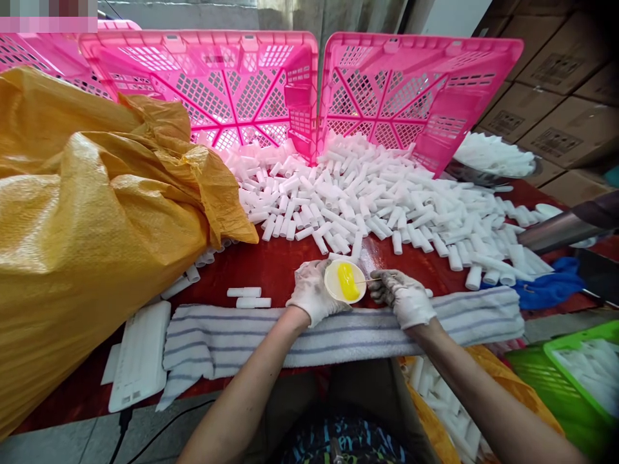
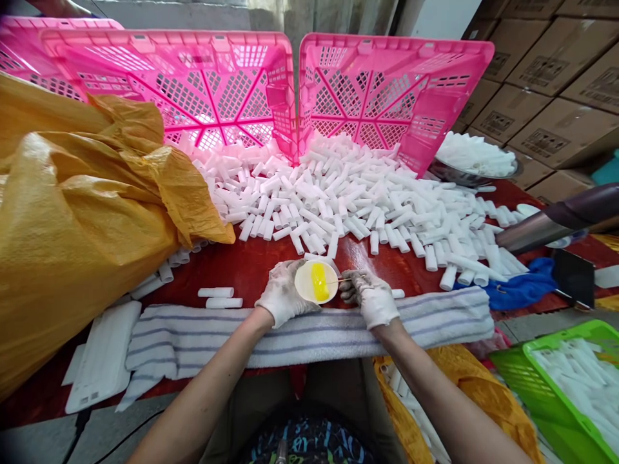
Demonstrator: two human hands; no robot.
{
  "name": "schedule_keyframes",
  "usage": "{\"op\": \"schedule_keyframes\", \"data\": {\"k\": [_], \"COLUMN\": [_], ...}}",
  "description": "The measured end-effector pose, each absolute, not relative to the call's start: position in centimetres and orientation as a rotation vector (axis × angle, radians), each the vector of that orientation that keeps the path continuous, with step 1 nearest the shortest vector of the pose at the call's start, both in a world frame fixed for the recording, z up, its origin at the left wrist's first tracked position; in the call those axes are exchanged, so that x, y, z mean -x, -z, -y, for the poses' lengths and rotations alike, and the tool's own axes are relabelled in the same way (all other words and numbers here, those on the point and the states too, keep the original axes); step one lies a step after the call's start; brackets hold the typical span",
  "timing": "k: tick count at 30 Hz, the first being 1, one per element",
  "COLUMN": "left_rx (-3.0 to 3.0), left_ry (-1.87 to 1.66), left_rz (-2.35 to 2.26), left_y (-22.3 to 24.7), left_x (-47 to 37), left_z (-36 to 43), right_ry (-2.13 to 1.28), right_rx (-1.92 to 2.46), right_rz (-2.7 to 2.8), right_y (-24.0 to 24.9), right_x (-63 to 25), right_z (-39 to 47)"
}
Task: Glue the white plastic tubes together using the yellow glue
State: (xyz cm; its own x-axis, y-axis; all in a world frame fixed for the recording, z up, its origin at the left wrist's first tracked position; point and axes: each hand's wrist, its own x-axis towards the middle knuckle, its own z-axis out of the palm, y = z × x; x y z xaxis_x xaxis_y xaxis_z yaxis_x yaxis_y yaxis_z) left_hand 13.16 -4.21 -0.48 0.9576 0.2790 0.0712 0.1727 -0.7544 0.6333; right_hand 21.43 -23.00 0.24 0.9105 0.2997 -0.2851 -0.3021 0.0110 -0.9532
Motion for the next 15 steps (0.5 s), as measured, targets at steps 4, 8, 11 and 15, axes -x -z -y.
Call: {"op": "schedule_keyframes", "data": {"k": [4, 8, 11, 15], "left_rx": [-2.429, -2.411, -2.391, -2.383], "left_ry": [-0.203, -0.173, -0.141, -0.144], "left_rz": [-0.319, -0.354, -0.363, -0.367], "left_y": [0.4, 0.1, -0.2, -0.8], "left_x": [-13.1, -13.1, -13.1, -13.1], "left_z": [4.2, 4.2, 4.3, 4.4], "right_ry": [-0.295, -0.197, -0.176, -0.259], "right_rx": [1.518, 1.676, 1.845, 1.883], "right_rz": [0.047, 0.245, 0.525, 0.76], "right_y": [-3.1, -6.6, -7.9, -5.9], "right_x": [-21.7, -22.4, -23.3, -24.1], "right_z": [24.3, 23.8, 21.7, 18.4]}}
